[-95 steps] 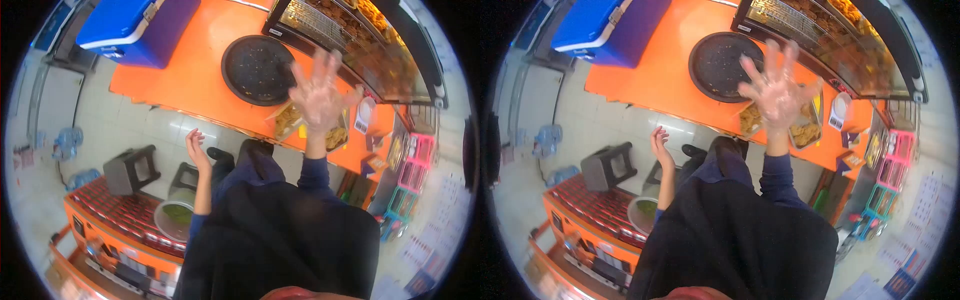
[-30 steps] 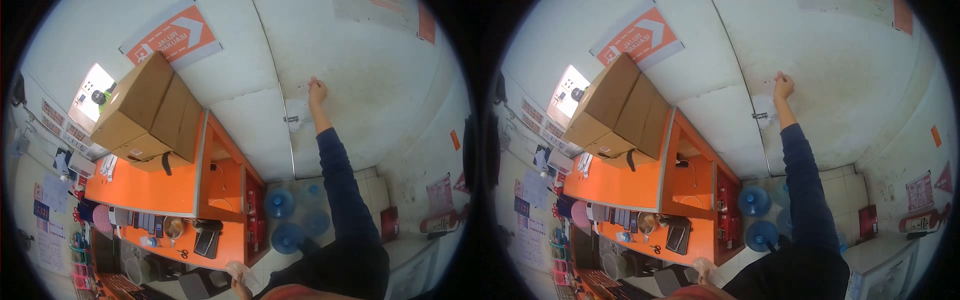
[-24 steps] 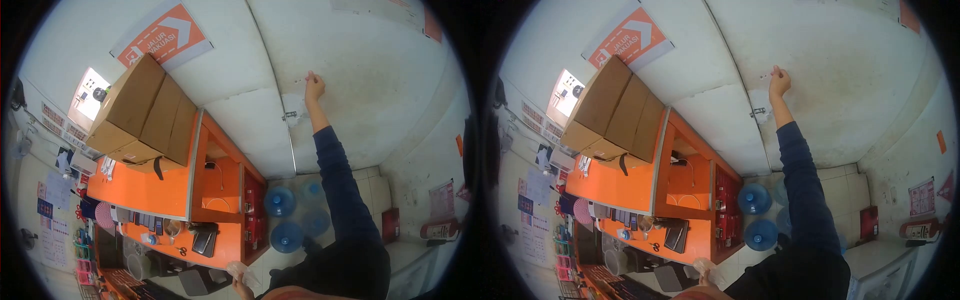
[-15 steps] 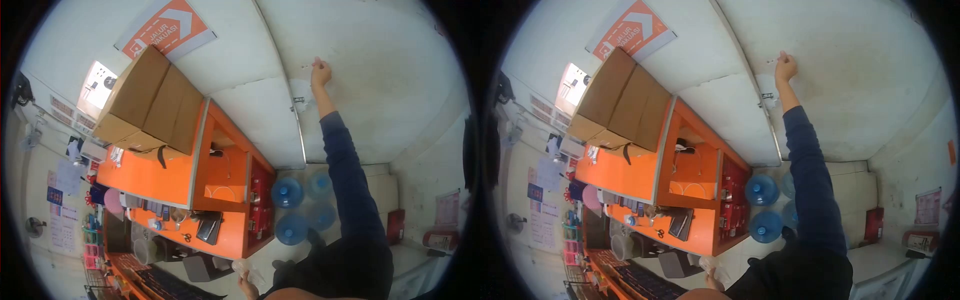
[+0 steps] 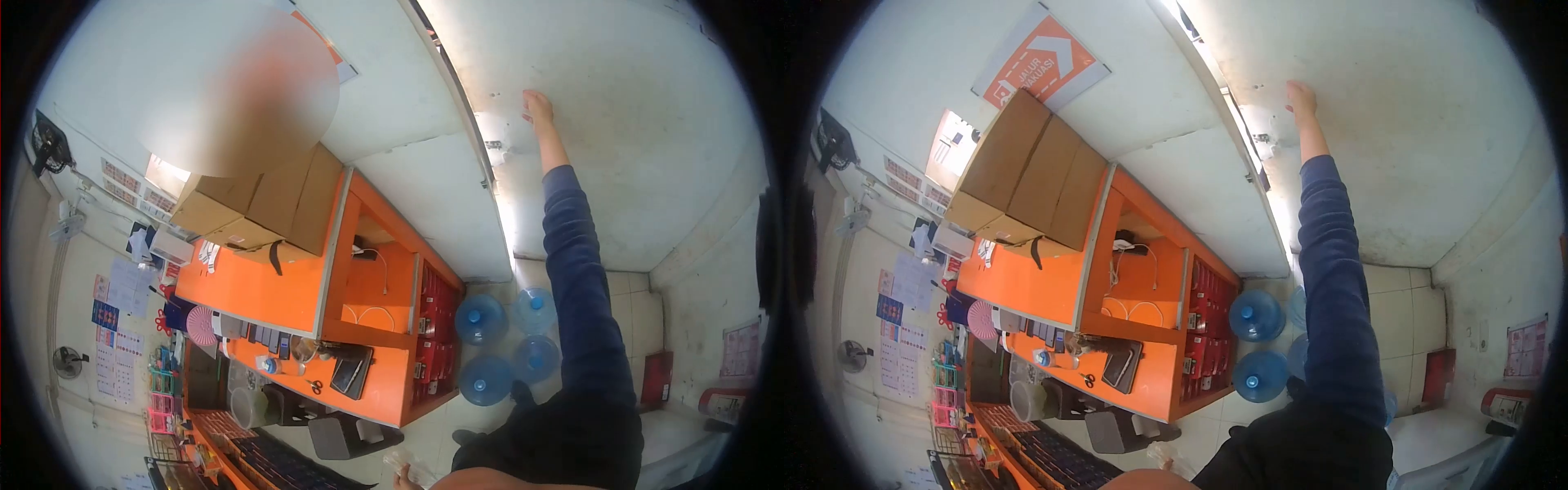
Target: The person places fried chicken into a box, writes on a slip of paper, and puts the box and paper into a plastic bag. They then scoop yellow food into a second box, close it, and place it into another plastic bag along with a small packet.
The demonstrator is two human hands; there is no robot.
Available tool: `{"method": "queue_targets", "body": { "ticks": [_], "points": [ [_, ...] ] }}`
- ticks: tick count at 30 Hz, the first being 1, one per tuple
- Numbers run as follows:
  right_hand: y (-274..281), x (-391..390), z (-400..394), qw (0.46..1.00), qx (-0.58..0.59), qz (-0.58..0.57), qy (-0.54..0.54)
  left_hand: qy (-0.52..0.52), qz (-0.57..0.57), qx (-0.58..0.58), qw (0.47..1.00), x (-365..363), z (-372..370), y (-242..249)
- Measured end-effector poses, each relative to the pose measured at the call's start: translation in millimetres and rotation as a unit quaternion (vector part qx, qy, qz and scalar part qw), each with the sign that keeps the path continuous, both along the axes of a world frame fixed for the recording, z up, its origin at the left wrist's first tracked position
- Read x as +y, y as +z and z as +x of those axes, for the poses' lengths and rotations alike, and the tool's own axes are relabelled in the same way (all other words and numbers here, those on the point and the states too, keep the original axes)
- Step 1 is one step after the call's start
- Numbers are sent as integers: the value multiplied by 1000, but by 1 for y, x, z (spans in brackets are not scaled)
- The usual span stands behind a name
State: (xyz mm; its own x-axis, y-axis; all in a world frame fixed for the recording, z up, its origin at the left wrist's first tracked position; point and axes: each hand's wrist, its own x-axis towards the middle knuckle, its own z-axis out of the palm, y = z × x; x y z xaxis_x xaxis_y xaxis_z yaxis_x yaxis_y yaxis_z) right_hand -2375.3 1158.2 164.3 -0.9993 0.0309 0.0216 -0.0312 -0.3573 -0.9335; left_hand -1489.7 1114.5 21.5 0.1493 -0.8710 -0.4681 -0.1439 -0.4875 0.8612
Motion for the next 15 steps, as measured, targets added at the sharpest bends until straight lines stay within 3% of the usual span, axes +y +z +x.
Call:
{"method": "queue_targets", "body": {
  "ticks": [6, 9, 10, 12, 13, 14, 15],
  "points": [
    [-24, 41, 1, 999, 14, 27, 16, -13, -11, -22, 1000, -5, -1, 7],
    [-61, 35, 92, 995, 66, -42, -57, -21, -29, -59, 998, -14, -2, 23],
    [-90, 32, 135, 993, 79, -29, -81, -51, -41, 8, 998, -31, 27, -11],
    [-171, 27, 249, 995, 65, -56, -50, -44, -37, 60, 997, -43, 33, -11],
    [-222, 14, 317, 995, -20, -27, -98, -31, -30, 89, 995, -49, 37, -10],
    [-269, 17, 390, 984, -83, 152, -37, -18, -22, 114, 993, -51, 43, -9],
    [-338, 20, 460, 957, -115, 262, 52, -1, -15, 112, 994, -54, 51, -7]
  ]
}}
